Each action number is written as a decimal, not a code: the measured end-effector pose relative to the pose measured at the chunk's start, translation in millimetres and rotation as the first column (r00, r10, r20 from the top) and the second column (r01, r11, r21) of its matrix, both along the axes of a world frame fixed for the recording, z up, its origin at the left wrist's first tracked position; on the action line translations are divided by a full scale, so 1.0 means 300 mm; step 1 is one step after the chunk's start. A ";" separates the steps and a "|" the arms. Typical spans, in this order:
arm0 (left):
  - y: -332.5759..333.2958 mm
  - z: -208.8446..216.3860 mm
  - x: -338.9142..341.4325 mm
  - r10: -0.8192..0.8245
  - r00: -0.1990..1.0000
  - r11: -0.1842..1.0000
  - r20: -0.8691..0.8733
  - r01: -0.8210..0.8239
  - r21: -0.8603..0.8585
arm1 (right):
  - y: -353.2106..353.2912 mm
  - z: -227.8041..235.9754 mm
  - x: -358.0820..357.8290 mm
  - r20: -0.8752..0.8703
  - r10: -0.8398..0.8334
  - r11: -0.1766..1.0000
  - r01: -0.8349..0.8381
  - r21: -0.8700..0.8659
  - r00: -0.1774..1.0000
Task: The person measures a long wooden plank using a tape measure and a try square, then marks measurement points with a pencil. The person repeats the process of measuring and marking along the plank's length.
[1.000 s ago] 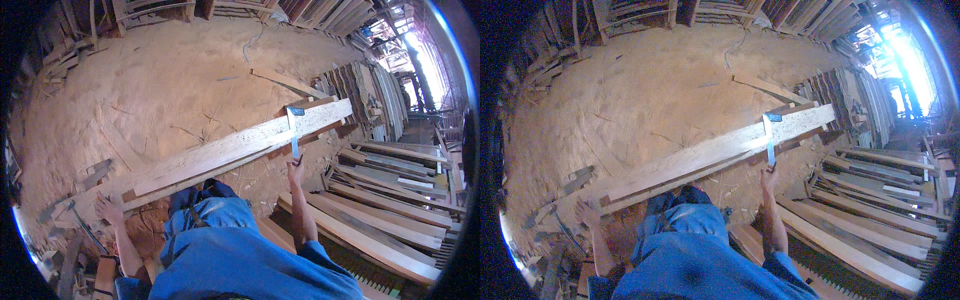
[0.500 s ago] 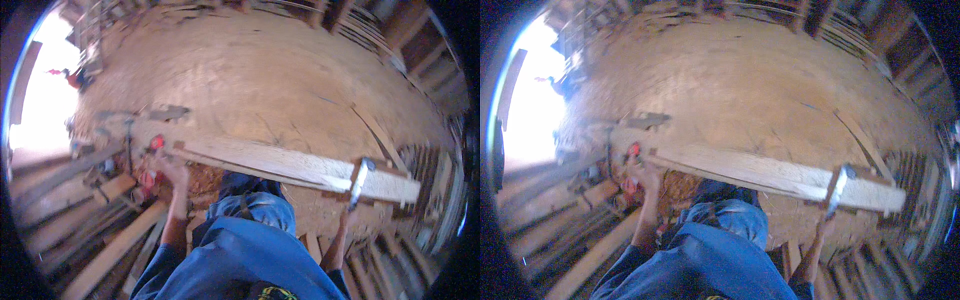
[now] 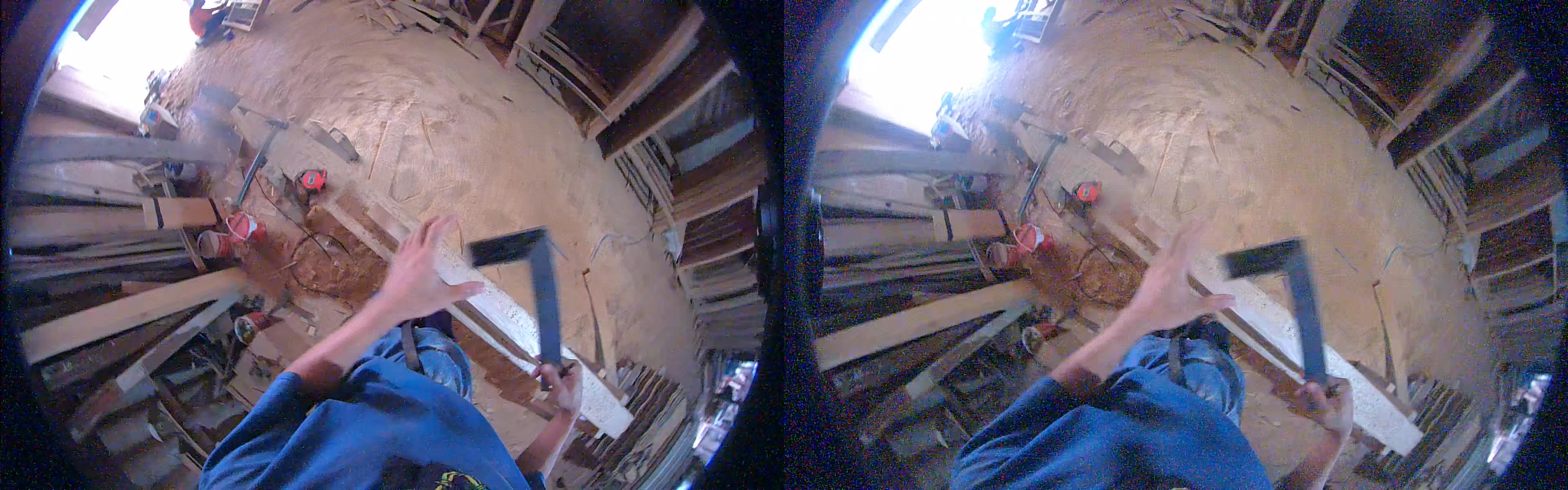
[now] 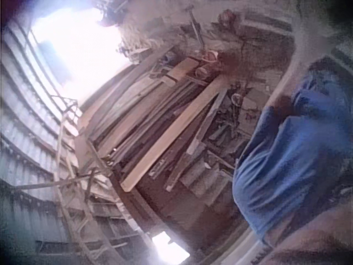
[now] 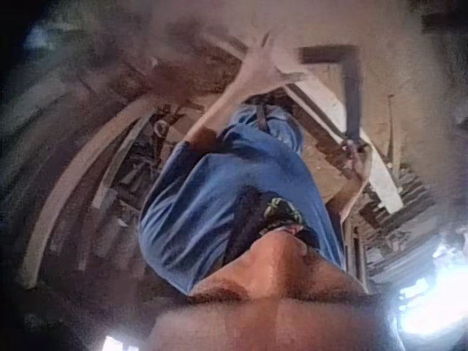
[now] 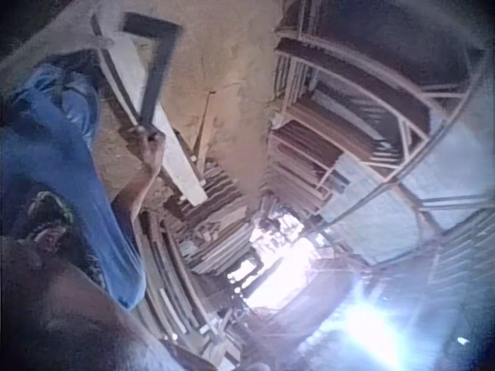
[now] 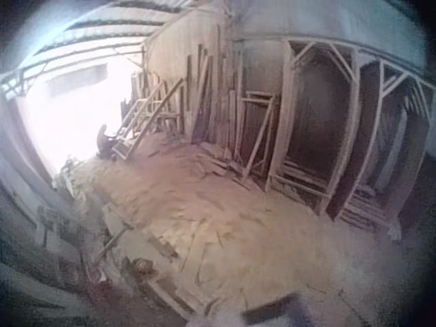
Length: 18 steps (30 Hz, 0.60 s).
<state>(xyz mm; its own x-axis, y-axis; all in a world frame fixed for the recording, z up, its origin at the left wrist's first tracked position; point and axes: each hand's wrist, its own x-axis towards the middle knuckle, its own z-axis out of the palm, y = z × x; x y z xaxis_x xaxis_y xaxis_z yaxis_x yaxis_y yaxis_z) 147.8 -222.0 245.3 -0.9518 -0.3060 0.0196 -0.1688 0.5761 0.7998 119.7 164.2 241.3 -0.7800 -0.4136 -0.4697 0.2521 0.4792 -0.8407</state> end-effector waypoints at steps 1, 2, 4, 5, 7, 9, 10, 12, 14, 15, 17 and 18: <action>-0.070 -0.009 0.038 -0.070 0.993 0.996 0.099 0.064 0.057 | -0.052 0.059 -0.029 0.036 0.190 0.981 -0.191 0.023 0.981; -0.142 -0.036 0.097 -0.159 0.965 0.975 0.207 0.121 0.185 | -0.124 0.095 -0.038 0.074 0.232 0.972 -0.229 -0.049 0.970; -0.242 -0.040 0.215 -0.510 0.833 0.746 0.214 0.305 0.592 | -0.204 0.120 -0.076 0.183 0.360 0.929 -0.369 0.014 0.915; -0.250 0.020 0.277 -0.492 0.851 0.673 0.185 0.237 0.700 | -0.235 0.117 -0.104 0.063 0.446 0.888 -0.451 0.090 0.893; -0.276 -0.007 0.402 -0.489 0.851 0.498 0.193 0.091 0.862 | -0.280 0.087 -0.172 -0.151 0.616 0.779 -0.568 0.267 0.773; -0.239 0.008 0.481 -0.398 0.895 0.437 0.203 -0.009 0.899 | -0.351 0.059 -0.224 -0.489 0.454 0.889 -0.342 0.304 0.745; -0.212 0.056 0.520 -0.298 0.934 0.474 0.196 -0.034 0.880 | -0.400 0.042 -0.268 -0.663 0.348 0.937 -0.238 0.255 0.662; -0.157 0.070 0.570 -0.116 0.991 0.455 0.067 -0.007 0.891 | -0.479 0.020 -0.339 -0.830 0.146 0.989 -0.110 0.102 0.538; -0.088 0.060 0.571 0.054 0.997 0.474 -0.057 0.024 0.880 | -0.577 0.019 -0.371 -0.850 -0.013 0.995 -0.079 -0.064 0.527; -0.050 0.059 0.552 0.122 0.990 0.536 -0.073 -0.004 0.844 | -0.626 0.027 -0.317 -0.684 0.039 0.964 -0.207 -0.166 0.729; 0.018 0.023 0.500 0.173 0.985 0.722 0.005 -0.130 0.679 | -0.732 0.044 -0.211 -0.399 0.297 0.832 -0.440 -0.338 0.868; 0.054 -0.025 0.471 0.198 0.976 0.826 0.095 -0.218 0.520 | -0.815 0.062 -0.193 -0.570 0.552 0.659 -0.737 -0.149 0.608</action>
<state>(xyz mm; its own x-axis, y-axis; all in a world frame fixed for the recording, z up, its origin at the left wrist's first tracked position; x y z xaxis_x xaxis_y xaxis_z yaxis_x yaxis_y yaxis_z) 289.2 -205.9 237.9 -0.8613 -0.4515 -0.2332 -0.2711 0.0201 0.9623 62.0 -80.2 260.0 -0.3077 -0.9430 0.1270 -0.4469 0.0254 -0.8942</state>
